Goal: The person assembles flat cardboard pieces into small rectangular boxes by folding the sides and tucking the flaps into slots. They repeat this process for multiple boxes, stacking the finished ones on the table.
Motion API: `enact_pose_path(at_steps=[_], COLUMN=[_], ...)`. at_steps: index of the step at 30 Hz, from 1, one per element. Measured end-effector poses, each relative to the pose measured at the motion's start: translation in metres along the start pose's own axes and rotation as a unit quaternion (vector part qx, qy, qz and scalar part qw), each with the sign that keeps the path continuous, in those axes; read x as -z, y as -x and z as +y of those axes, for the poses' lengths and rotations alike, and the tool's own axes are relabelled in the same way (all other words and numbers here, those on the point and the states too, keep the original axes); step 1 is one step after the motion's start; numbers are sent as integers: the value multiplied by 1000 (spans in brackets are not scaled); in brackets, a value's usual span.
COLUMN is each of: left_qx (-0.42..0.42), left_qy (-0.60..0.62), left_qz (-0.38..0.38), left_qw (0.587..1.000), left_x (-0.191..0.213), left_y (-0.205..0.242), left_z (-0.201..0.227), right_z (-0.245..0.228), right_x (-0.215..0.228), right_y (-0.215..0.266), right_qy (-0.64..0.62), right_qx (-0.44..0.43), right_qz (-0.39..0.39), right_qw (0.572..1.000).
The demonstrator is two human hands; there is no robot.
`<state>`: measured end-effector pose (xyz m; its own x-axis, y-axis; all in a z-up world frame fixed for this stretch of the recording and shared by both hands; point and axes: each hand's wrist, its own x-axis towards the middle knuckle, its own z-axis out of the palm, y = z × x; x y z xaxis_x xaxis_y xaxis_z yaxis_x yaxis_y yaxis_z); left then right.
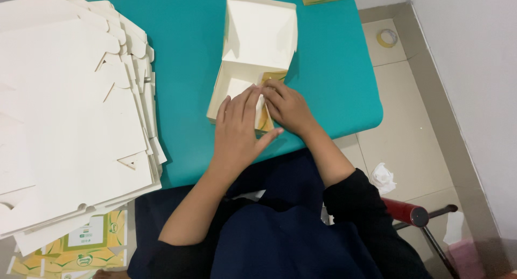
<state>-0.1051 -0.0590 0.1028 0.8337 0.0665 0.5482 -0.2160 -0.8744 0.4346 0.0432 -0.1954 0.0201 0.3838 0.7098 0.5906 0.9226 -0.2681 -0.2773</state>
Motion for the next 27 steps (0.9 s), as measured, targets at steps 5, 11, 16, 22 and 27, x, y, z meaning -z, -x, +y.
enact_pose_path(at_steps=[5, 11, 16, 22, 27], left_qx=[-6, -24, -18, -33, -35], left_qy=[-191, -179, -106, -83, -60], left_qz=[-22, -36, -22, 36, 54], left_qw=[981, 983, 994, 995, 996], left_x=[-43, -52, -55, -63, -63], left_y=[-3, -47, -61, -57, -56], left_z=[-76, -155, -168, -172, -173], right_z=[5, 18, 28, 40, 46], right_x=[-18, -34, -36, -46, -49], right_y=[-30, -71, -69, -63, -60], right_qy=[44, -17, 1, -6, -97], right_qx=[-3, -38, -82, -74, -100], right_qz=[-9, 24, 111, 114, 131], right_qw=[999, 999, 990, 991, 981])
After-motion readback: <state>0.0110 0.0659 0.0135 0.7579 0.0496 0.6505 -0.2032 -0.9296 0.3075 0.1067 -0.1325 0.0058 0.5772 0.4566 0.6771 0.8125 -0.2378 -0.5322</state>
